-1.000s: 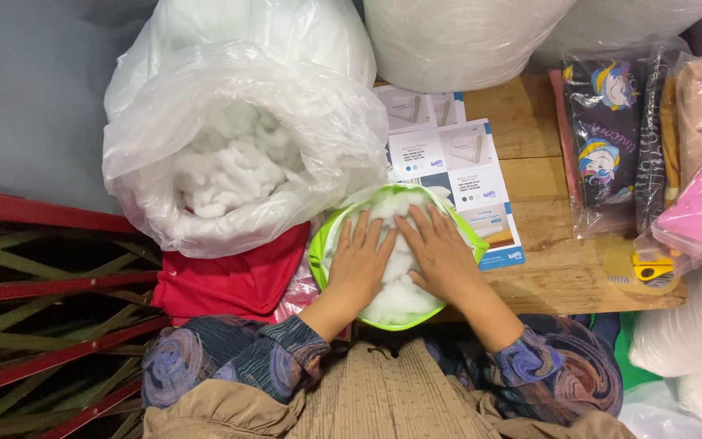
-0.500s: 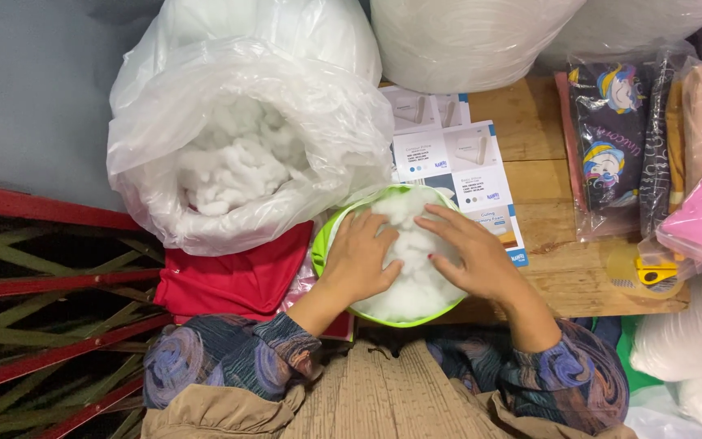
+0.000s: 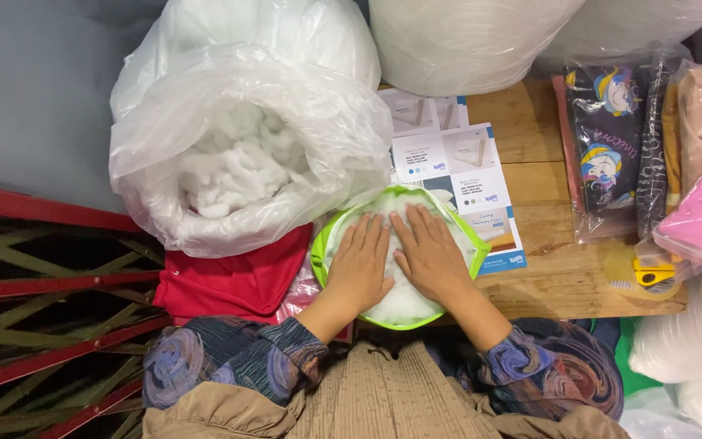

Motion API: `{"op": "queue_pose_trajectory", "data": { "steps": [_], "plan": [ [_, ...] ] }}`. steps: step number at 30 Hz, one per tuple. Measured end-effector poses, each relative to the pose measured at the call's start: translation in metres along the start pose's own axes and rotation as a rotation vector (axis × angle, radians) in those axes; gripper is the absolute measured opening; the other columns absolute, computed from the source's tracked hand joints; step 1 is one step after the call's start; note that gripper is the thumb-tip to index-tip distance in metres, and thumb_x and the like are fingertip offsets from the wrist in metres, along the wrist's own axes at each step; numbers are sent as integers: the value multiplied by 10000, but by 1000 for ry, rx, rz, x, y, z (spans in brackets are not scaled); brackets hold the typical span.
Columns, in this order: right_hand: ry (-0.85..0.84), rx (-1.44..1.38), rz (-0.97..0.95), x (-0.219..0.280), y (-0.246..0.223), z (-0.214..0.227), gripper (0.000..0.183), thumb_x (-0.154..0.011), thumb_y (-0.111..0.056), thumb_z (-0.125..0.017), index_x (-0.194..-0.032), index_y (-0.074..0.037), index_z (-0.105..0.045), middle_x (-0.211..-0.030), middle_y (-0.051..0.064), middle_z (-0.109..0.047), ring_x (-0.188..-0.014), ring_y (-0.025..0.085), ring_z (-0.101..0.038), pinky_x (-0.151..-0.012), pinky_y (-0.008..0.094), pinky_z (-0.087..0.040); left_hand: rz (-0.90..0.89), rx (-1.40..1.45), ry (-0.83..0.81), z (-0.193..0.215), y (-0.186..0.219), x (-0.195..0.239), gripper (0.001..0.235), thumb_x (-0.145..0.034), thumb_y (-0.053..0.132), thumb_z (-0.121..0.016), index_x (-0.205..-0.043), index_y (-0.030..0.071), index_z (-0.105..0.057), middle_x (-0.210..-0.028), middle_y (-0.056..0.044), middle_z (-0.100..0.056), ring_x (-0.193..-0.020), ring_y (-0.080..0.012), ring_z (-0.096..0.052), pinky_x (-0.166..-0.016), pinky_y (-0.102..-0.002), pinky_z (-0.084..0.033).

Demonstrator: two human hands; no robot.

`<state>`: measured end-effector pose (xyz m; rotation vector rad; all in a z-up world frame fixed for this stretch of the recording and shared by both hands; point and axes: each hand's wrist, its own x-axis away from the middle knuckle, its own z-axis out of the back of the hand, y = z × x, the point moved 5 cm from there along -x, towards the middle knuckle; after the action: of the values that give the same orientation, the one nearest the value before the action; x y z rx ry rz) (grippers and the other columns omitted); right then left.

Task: Stuffing a green pillowcase with white fiberfill from a large storage bag and then folding the opening.

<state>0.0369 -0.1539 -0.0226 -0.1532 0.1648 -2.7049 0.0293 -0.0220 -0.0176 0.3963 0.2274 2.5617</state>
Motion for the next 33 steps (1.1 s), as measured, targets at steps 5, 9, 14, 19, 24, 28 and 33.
{"op": "queue_pose_trajectory", "data": {
  "steps": [5,9,14,19,24,28,33],
  "plan": [
    [-19,-123,6,-2,12,15,624,-991,-382,-520,-1563,-158,-414,-1540,209,-447,-1482,387,-356,-1199,525,-289,-102,62,252,20,5,-1,789,-766,367,-735,-1406,-29,-501,-1399,-243,-474,-1361,-424,-404,-1116,-514,-296],
    [75,-550,9,11,29,58,508,-990,-210,-509,-1497,-216,-532,-1529,169,-494,-1440,399,-423,-1173,537,-332,-212,126,672,36,12,3,721,-738,383,-718,-1365,66,-555,-1290,-154,-546,-1183,-345,-571,-929,-465,-461],
    [112,-657,-77,37,55,101,472,-918,-133,-614,-1379,-227,-651,-1428,72,-609,-1308,322,-588,-1079,475,-459,-243,67,781,48,19,5,628,-824,438,-673,-1350,104,-590,-1311,-146,-539,-1224,-347,-545,-941,-456,-464],
    [-123,-465,30,39,42,78,700,-769,-95,-757,-1440,-186,-577,-1552,150,-473,-1406,420,-460,-1129,524,-404,-208,79,462,35,20,-3,835,-883,549,-643,-1487,7,-446,-1581,-245,-370,-1497,-444,-298,-1180,-577,-291],
    [3,-187,146,17,-4,20,852,-790,-132,-623,-1589,-82,-332,-1617,259,-295,-1492,513,-228,-1212,584,-232,-85,-3,-37,-5,10,-18,931,-857,529,-591,-1536,-51,-328,-1625,-261,-287,-1558,-397,-161,-1254,-547,-110],
    [146,-85,114,6,-5,-13,797,-825,-138,-499,-1598,-62,-322,-1623,240,-310,-1507,457,-252,-1231,549,-192,-52,-16,-115,-13,3,-20,886,-844,421,-504,-1551,-64,-282,-1634,-262,-261,-1556,-392,-148,-1255,-531,-54],
    [-26,115,-1,0,9,-43,886,-826,-324,-619,-1599,-46,-287,-1611,219,-340,-1524,419,-246,-1247,517,-193,-50,-50,-145,-22,-5,-22,970,-909,647,-511,-1597,26,-225,-1696,-197,-140,-1554,-377,-144,-1248,-521,-90]
  ]
}}
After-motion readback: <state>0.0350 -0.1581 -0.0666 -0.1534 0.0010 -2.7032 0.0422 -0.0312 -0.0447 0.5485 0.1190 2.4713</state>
